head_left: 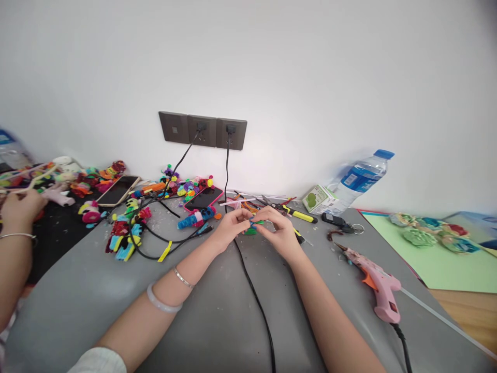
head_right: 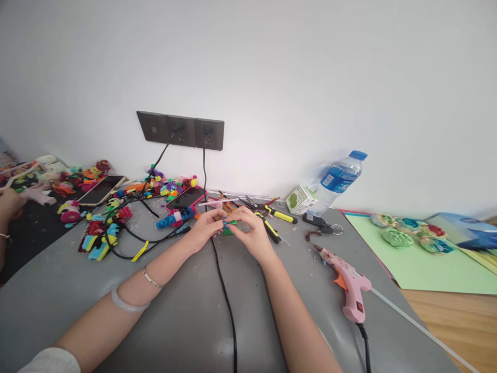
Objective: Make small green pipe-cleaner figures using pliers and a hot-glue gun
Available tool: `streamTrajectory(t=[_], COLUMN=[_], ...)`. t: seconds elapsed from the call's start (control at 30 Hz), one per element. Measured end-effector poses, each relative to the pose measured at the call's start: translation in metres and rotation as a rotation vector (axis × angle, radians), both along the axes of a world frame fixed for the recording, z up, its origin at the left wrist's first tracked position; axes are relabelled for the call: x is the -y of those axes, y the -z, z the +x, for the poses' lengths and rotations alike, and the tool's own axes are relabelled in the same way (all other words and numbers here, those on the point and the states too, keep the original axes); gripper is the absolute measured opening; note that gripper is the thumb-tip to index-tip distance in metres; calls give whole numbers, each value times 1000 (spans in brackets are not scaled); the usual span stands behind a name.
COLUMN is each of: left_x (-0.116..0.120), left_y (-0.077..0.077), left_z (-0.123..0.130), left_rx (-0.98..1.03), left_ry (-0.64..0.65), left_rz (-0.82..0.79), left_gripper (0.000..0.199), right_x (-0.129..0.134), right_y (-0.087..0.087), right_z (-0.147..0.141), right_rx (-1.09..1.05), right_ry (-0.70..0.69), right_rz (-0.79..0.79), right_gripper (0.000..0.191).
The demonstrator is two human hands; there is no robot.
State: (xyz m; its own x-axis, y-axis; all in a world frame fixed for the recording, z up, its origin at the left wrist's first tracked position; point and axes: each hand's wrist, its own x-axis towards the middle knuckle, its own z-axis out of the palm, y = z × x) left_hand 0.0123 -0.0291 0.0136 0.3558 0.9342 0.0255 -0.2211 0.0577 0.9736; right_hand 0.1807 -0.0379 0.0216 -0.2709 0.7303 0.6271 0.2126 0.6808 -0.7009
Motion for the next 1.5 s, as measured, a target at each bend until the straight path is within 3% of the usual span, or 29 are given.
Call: streamTrajectory(t=[0.57, 1.0, 1.37, 1.5], left_x=[0, 0, -2, -5], left_y=[-1, 0, 2, 4], left_z=[0, -2, -1, -1], left_rx=[30, 45, -6, 1], left_ry=[28, 103, -2, -81], left_rz=[-18, -34, 40, 113], left_gripper=[32, 24, 30, 29], right_x=[0, -1, -1, -2], right_y=[0, 1, 3, 7], right_z=[1, 3, 0, 2], right_rx=[-3, -2, 15, -8], right_ry=[5, -50, 50, 84], right_rz=[-25, -51, 13, -47], right_gripper=[10, 14, 10, 15])
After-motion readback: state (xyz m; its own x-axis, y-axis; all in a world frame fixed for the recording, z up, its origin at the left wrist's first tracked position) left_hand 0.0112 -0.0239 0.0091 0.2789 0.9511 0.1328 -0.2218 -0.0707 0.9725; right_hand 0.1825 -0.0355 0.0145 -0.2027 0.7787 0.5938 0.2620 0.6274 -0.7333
